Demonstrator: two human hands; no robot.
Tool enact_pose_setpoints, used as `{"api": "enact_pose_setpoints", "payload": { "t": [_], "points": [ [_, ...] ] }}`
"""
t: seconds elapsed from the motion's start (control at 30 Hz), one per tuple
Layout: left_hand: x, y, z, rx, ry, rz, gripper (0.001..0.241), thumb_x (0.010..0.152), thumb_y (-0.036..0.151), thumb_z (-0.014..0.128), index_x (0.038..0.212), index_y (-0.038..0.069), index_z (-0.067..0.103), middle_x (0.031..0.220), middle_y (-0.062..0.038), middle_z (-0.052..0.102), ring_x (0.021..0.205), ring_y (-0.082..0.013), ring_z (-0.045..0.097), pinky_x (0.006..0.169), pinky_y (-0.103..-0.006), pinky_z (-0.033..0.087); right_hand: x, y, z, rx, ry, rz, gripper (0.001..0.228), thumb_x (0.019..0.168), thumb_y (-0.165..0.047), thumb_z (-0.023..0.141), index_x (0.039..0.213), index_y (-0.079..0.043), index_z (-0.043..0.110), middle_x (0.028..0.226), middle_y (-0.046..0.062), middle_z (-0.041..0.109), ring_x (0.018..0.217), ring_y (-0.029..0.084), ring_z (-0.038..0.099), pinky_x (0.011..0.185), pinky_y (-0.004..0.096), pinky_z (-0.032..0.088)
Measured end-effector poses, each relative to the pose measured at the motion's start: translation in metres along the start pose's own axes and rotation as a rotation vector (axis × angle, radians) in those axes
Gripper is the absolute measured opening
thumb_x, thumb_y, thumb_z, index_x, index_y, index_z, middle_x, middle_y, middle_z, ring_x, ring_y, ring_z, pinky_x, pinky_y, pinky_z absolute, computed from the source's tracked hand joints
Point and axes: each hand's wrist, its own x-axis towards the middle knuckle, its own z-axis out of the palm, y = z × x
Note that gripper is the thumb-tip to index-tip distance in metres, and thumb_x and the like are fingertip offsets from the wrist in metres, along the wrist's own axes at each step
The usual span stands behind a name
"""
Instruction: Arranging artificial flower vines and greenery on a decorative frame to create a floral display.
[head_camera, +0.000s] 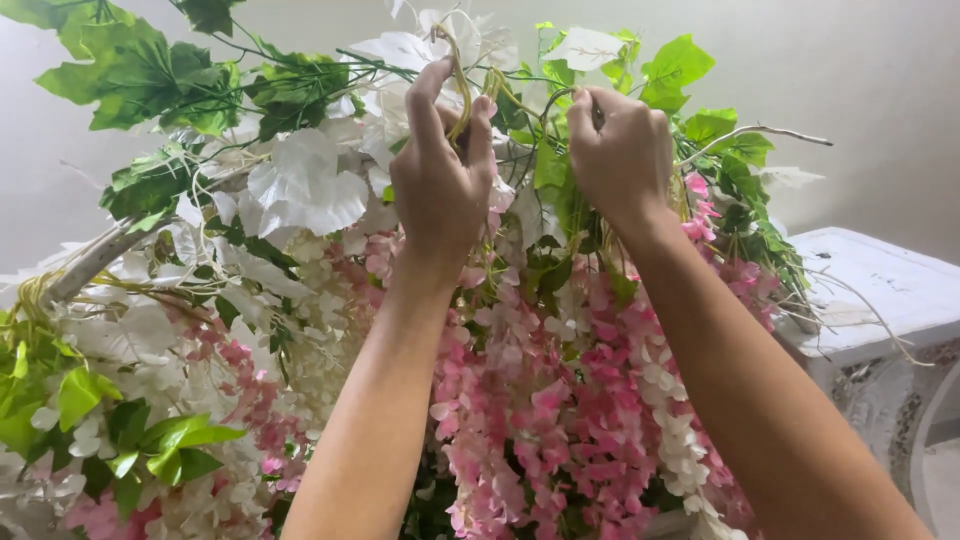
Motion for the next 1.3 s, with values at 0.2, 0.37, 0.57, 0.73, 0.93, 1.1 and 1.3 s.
{"api": "enact_pose_setpoints", "payload": {
  "t": [0.2, 0.37, 0.57, 0.73, 0.93, 1.1, 1.3],
  "points": [
    [0.001, -0.012, 0.001, 0.011, 0.007, 0.016, 0.037, 0.112, 0.009, 0.063, 0.138, 0.012, 0.037, 0.077, 0.000, 0.060, 0.053, -0.0080, 0.054, 0.037, -0.0169, 0.043, 0.044, -0.040, -0.040, 0.025, -0.510, 0.435, 0.058, 0.111, -0.019, 0.053, 0.055, -0.019, 0.037, 0.048, -0.006, 0.033, 0.041, 0.008, 0.025, 0.039, 0.023, 0.023],
    [-0.008, -0.008, 0.002, 0.010, -0.012, -0.031, 0.037, 0.111, 0.007, 0.063, 0.138, 0.011, 0.038, 0.077, 0.001, 0.057, 0.053, -0.0069, 0.051, 0.038, -0.0170, 0.040, 0.040, -0.043, -0.032, 0.048, -0.547, 0.534, 0.060, 0.112, -0.020, 0.054, 0.055, -0.021, 0.035, 0.047, -0.005, 0.033, 0.039, 0.008, 0.025, 0.040, 0.023, 0.029],
    [-0.017, -0.004, 0.015, -0.021, -0.038, -0.058, 0.037, 0.108, 0.004, 0.063, 0.134, 0.010, 0.038, 0.076, -0.001, 0.058, 0.054, -0.0097, 0.055, 0.037, -0.0188, 0.044, 0.034, -0.008, -0.008, -0.043, -0.482, 0.408, 0.040, 0.103, -0.021, 0.038, 0.095, -0.006, 0.073, 0.063, 0.004, 0.059, 0.048, 0.013, 0.040, 0.038, 0.033, 0.029],
    [-0.012, -0.006, 0.017, -0.068, -0.051, -0.128, 0.038, 0.108, 0.006, 0.065, 0.135, 0.009, 0.038, 0.076, -0.001, 0.055, 0.054, -0.0099, 0.052, 0.038, -0.0185, 0.043, 0.028, -0.005, 0.019, -0.131, -0.424, 0.321, 0.034, 0.109, -0.015, 0.042, 0.078, -0.013, 0.055, 0.064, 0.001, 0.051, 0.053, 0.014, 0.039, 0.044, 0.031, 0.029],
    [-0.007, 0.000, 0.014, -0.109, -0.049, -0.190, 0.032, 0.107, 0.010, 0.063, 0.131, 0.011, 0.040, 0.076, -0.002, 0.056, 0.053, -0.0130, 0.058, 0.036, -0.0222, 0.045, 0.052, -0.035, 0.009, -0.291, -0.677, 0.373, 0.026, 0.098, -0.008, 0.038, 0.079, -0.016, 0.054, 0.072, 0.001, 0.056, 0.062, 0.016, 0.049, 0.056, 0.030, 0.046],
    [0.001, -0.003, 0.008, -0.129, -0.030, -0.188, 0.033, 0.106, 0.008, 0.063, 0.129, 0.011, 0.039, 0.074, -0.001, 0.056, 0.052, -0.0127, 0.059, 0.036, -0.0231, 0.046, 0.042, -0.037, 0.021, -0.281, -0.626, 0.352, 0.030, 0.096, -0.007, 0.040, 0.071, -0.019, 0.052, 0.066, -0.002, 0.051, 0.058, 0.014, 0.044, 0.052, 0.028, 0.040],
    [-0.003, -0.008, 0.013, -0.131, -0.054, -0.255, 0.034, 0.104, 0.010, 0.064, 0.129, 0.010, 0.041, 0.079, -0.004, 0.061, 0.058, -0.0152, 0.069, 0.041, -0.0262, 0.056, 0.037, -0.030, 0.012, -0.363, -0.874, 0.513, 0.027, 0.100, -0.012, 0.044, 0.108, -0.014, 0.069, 0.102, 0.004, 0.070, 0.083, 0.018, 0.062, 0.069, 0.031, 0.054]
  ]
}}
